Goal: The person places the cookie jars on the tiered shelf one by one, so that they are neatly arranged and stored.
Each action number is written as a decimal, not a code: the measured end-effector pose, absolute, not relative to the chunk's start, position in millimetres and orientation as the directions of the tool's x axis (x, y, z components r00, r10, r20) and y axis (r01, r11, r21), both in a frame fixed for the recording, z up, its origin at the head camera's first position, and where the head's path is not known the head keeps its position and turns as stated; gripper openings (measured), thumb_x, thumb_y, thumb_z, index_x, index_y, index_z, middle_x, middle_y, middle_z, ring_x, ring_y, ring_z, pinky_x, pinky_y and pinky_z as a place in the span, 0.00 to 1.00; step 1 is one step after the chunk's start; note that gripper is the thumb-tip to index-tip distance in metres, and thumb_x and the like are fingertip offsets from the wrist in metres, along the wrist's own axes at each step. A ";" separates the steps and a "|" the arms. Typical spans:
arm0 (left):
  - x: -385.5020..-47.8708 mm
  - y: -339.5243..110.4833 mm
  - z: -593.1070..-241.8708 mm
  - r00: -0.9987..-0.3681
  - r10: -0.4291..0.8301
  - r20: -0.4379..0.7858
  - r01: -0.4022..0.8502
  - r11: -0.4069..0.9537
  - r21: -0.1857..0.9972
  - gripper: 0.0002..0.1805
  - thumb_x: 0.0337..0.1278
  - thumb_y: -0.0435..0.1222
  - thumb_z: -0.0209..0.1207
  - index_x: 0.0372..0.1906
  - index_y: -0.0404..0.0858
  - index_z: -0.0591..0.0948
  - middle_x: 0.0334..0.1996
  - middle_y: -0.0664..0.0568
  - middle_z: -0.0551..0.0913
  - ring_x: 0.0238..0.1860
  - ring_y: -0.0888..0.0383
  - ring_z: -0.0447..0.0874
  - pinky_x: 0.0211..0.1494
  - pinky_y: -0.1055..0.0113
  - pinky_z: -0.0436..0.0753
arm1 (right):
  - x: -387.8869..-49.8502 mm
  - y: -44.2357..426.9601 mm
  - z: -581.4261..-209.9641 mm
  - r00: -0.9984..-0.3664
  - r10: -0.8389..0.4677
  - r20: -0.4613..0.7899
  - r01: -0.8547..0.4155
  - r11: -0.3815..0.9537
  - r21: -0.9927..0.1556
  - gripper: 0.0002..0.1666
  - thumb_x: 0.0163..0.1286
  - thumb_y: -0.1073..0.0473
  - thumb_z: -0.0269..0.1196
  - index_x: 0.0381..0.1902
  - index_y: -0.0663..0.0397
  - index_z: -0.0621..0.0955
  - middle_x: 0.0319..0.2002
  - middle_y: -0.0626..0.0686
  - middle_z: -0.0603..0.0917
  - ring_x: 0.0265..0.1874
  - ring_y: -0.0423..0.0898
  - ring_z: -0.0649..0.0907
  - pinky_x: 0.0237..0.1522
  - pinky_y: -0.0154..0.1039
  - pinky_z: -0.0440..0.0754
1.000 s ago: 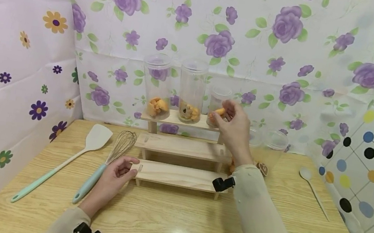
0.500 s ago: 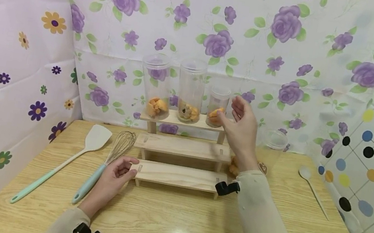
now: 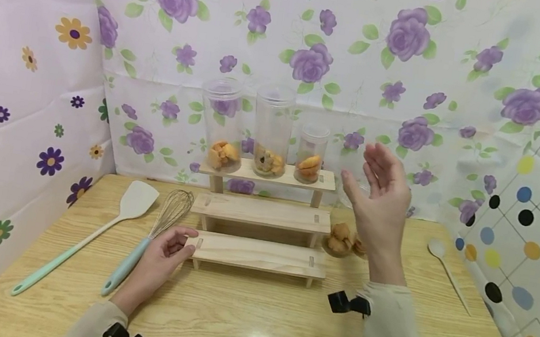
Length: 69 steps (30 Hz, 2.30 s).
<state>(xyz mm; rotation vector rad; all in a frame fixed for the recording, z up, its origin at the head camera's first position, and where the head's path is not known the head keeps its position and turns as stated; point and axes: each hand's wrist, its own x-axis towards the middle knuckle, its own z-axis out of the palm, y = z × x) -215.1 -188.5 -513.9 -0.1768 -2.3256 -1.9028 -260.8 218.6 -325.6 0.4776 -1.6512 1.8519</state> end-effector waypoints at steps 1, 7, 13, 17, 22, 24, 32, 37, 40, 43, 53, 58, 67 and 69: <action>-215.1 -188.3 -513.8 -0.984 0.008 0.176 0.174 0.198 0.965 0.14 0.80 0.36 0.68 0.64 0.45 0.86 0.48 0.41 0.84 0.47 0.50 0.84 0.49 0.69 0.84 | -257.0 221.9 -325.5 -0.741 0.211 0.637 -0.661 -0.059 -0.748 0.41 0.68 0.79 0.73 0.77 0.61 0.77 0.72 0.64 0.80 0.76 0.60 0.78 0.76 0.39 0.76; -215.3 -188.0 -513.6 -0.983 0.010 0.181 0.179 0.210 0.961 0.14 0.81 0.36 0.67 0.64 0.45 0.85 0.48 0.41 0.84 0.46 0.50 0.84 0.49 0.69 0.84 | -238.7 242.2 -328.0 -0.689 0.281 0.668 -0.715 -0.114 -0.690 0.41 0.64 0.83 0.72 0.75 0.64 0.78 0.70 0.66 0.81 0.74 0.60 0.79 0.75 0.39 0.77; -215.6 -189.2 -514.6 -0.982 0.011 0.187 0.185 0.215 0.959 0.14 0.81 0.37 0.67 0.64 0.45 0.85 0.48 0.40 0.85 0.46 0.51 0.84 0.48 0.68 0.84 | -230.4 263.9 -333.4 -0.652 0.306 0.694 -0.752 -0.146 -0.643 0.43 0.62 0.86 0.71 0.75 0.68 0.77 0.69 0.68 0.81 0.73 0.60 0.79 0.76 0.40 0.76; -214.7 -189.7 -514.4 -0.983 0.008 0.185 0.182 0.216 0.959 0.14 0.81 0.37 0.67 0.64 0.45 0.86 0.48 0.41 0.84 0.46 0.51 0.84 0.48 0.68 0.84 | -228.1 276.9 -339.4 -0.647 0.311 0.696 -0.757 -0.153 -0.635 0.44 0.61 0.87 0.70 0.76 0.69 0.75 0.70 0.68 0.80 0.73 0.60 0.78 0.77 0.39 0.75; -214.8 -189.2 -514.3 -0.983 0.006 0.185 0.182 0.216 0.959 0.14 0.81 0.37 0.68 0.64 0.45 0.85 0.48 0.41 0.84 0.46 0.51 0.84 0.48 0.69 0.84 | -229.8 292.4 -345.8 -0.632 0.317 0.707 -0.768 -0.139 -0.625 0.45 0.60 0.87 0.70 0.76 0.69 0.75 0.70 0.68 0.80 0.74 0.61 0.78 0.76 0.38 0.75; -215.0 -188.4 -513.9 -0.983 0.007 0.184 0.182 0.217 0.959 0.14 0.81 0.37 0.68 0.64 0.45 0.86 0.48 0.41 0.85 0.46 0.51 0.84 0.48 0.69 0.84 | -230.1 298.4 -348.2 -0.631 0.316 0.709 -0.771 -0.151 -0.619 0.47 0.59 0.88 0.69 0.77 0.69 0.74 0.70 0.68 0.80 0.74 0.62 0.77 0.77 0.38 0.75; -215.9 -187.3 -511.6 -0.984 0.010 0.177 0.174 0.216 0.961 0.14 0.80 0.36 0.68 0.64 0.45 0.86 0.48 0.42 0.85 0.46 0.51 0.84 0.48 0.69 0.83 | -230.1 314.4 -356.3 -0.685 0.291 0.668 -0.716 -0.101 -0.691 0.51 0.60 0.88 0.69 0.81 0.62 0.72 0.75 0.66 0.77 0.77 0.60 0.74 0.73 0.36 0.77; -215.7 -187.8 -512.4 -0.984 0.011 0.180 0.178 0.210 0.961 0.14 0.80 0.36 0.68 0.64 0.45 0.86 0.47 0.41 0.84 0.45 0.51 0.84 0.48 0.69 0.83 | -237.4 325.6 -369.0 -0.752 0.277 0.598 -0.640 -0.092 -0.763 0.53 0.64 0.87 0.68 0.83 0.55 0.70 0.78 0.62 0.73 0.79 0.59 0.72 0.72 0.35 0.78; -215.5 -188.3 -512.9 -0.983 0.011 0.183 0.181 0.208 0.961 0.14 0.80 0.36 0.68 0.64 0.44 0.86 0.47 0.41 0.84 0.45 0.51 0.84 0.47 0.69 0.84 | -245.2 332.9 -381.7 -0.784 0.274 0.557 -0.599 -0.095 -0.795 0.53 0.66 0.87 0.69 0.84 0.54 0.69 0.79 0.60 0.73 0.79 0.58 0.71 0.71 0.34 0.78; -215.4 -188.5 -513.0 -0.983 0.010 0.185 0.183 0.206 0.961 0.14 0.80 0.36 0.68 0.64 0.44 0.86 0.47 0.41 0.84 0.45 0.52 0.84 0.47 0.69 0.84 | -252.7 340.3 -395.8 -0.810 0.271 0.520 -0.554 -0.064 -0.830 0.53 0.67 0.83 0.71 0.85 0.52 0.68 0.78 0.57 0.73 0.79 0.56 0.71 0.69 0.32 0.79; -215.6 -186.9 -511.2 -0.981 0.006 0.193 0.190 0.205 0.960 0.14 0.80 0.35 0.68 0.63 0.42 0.86 0.48 0.41 0.85 0.45 0.52 0.84 0.47 0.70 0.84 | -271.8 352.2 -440.7 -0.870 0.224 0.438 -0.457 -0.036 -0.889 0.53 0.71 0.79 0.72 0.87 0.48 0.65 0.77 0.50 0.74 0.78 0.52 0.72 0.65 0.26 0.79; -215.2 -186.6 -510.7 -0.980 0.006 0.201 0.198 0.205 0.959 0.14 0.80 0.34 0.68 0.63 0.42 0.86 0.48 0.42 0.85 0.45 0.52 0.84 0.47 0.70 0.84 | -277.9 354.0 -461.3 -0.893 0.196 0.405 -0.417 -0.022 -0.908 0.53 0.73 0.76 0.72 0.88 0.46 0.64 0.76 0.47 0.74 0.77 0.50 0.73 0.64 0.24 0.79; -216.3 -187.5 -513.1 -0.980 0.005 0.197 0.193 0.208 0.959 0.14 0.79 0.34 0.68 0.63 0.43 0.86 0.48 0.43 0.85 0.45 0.53 0.84 0.47 0.69 0.84 | -284.1 349.6 -486.6 -0.923 0.168 0.345 -0.328 0.119 -0.937 0.53 0.75 0.66 0.75 0.89 0.44 0.62 0.81 0.57 0.69 0.78 0.50 0.73 0.64 0.23 0.79; -216.4 -187.7 -513.1 -0.981 0.003 0.194 0.190 0.209 0.959 0.14 0.79 0.34 0.68 0.63 0.44 0.86 0.48 0.43 0.85 0.45 0.52 0.84 0.47 0.69 0.84 | -285.4 347.9 -490.9 -0.929 0.162 0.332 -0.309 0.147 -0.939 0.52 0.76 0.64 0.75 0.89 0.43 0.62 0.82 0.60 0.68 0.79 0.52 0.72 0.64 0.23 0.79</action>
